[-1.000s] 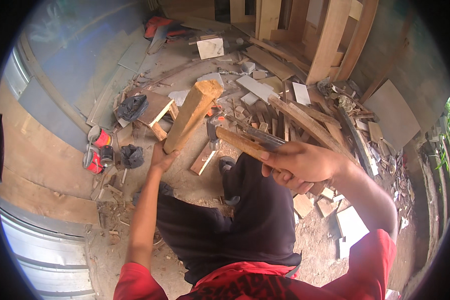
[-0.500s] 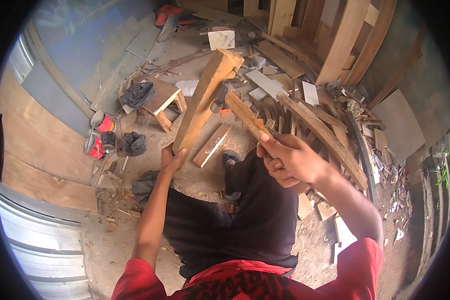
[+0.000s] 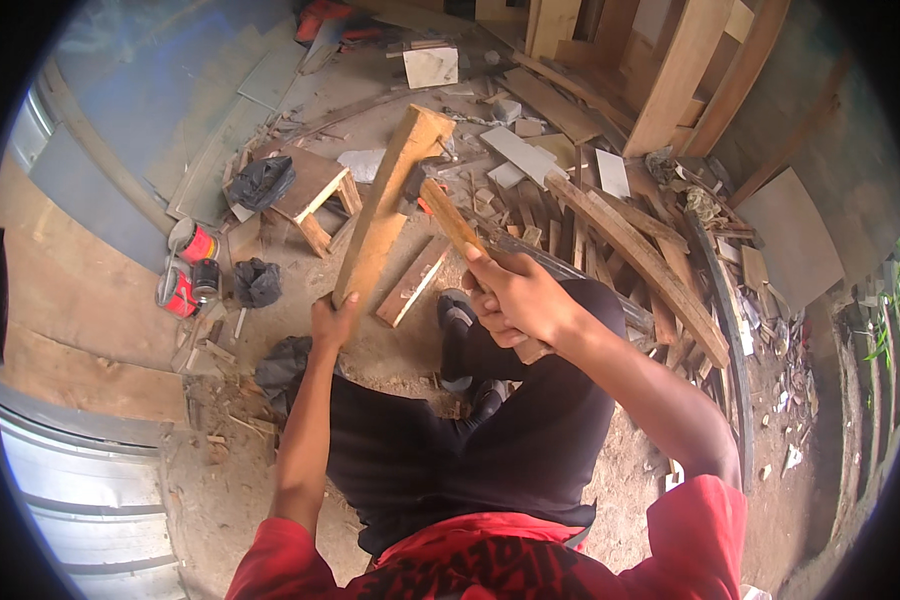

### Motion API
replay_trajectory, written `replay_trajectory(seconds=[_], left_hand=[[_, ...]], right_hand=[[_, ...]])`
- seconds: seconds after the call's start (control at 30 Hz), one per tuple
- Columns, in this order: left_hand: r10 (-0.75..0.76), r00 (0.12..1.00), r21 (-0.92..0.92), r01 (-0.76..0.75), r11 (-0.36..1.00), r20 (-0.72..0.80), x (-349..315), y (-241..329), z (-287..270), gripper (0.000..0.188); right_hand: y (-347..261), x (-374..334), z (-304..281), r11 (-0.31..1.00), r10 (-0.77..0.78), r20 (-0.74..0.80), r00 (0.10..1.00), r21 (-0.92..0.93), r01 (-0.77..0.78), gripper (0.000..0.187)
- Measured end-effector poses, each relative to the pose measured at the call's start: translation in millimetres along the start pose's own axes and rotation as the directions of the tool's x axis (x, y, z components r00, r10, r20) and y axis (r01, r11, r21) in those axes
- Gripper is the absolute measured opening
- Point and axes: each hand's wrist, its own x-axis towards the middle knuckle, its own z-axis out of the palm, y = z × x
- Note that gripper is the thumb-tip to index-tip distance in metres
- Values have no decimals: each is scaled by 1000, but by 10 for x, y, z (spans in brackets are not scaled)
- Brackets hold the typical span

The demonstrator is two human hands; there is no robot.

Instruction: The person sits on the floor and uses a hammer to repeatedly strike and break a long wooden plank into smaller pieces. The person adjusts the wood and continues hammering until it splits, then discards the pieces.

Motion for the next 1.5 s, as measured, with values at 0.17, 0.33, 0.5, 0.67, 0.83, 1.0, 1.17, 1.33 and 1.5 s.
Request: replay_trajectory(seconds=[0.17, 0.33, 0.5, 0.67, 0.83, 1.0, 1.17, 1.33, 1.5], left_hand=[[-107, 992, 108, 99, 989, 67, 30, -99, 11, 62], [-81, 995, 92, 75, 993, 61, 161, -197, -45, 61], [-245, 960, 443, 162, 881, 137, 668, 283, -401, 66], [-137, 983, 525, 51, 850, 125, 686, -103, -840, 68], [-78, 989, 333, 32, 942, 126, 464, -213, -833, 58], [34, 989, 313, -78, 947, 145, 407, -153, -961, 52], [105, 986, 312, -141, 939, 129, 364, -32, -1055, 50], [116, 979, 316, -166, 934, 171, 352, 25, -1099, 50], [81, 982, 370, -141, 918, 173, 315, 52, -1134, 52]], right_hand=[[15, 130, -60, 1000, 6, -9, 1000, 8, -6, 44], [111, 300, -14, 999, 1, 17, 1000, 42, -2, 41], [12, 451, -197, 990, 7, 90, 996, 142, -20, 28], [-112, 236, -438, 997, 81, 128, 989, -25, -78, 34], [58, 254, -532, 955, 247, 137, 959, -202, -217, 43], [-62, 171, -506, 937, 247, 215, 945, -300, -177, 43], [-259, 100, -522, 916, 248, 183, 951, -365, -168, 44], [-317, 44, -510, 900, 257, 172, 951, -402, -170, 43], [-341, 1, -554, 906, 254, 218, 942, -396, -152, 42]])
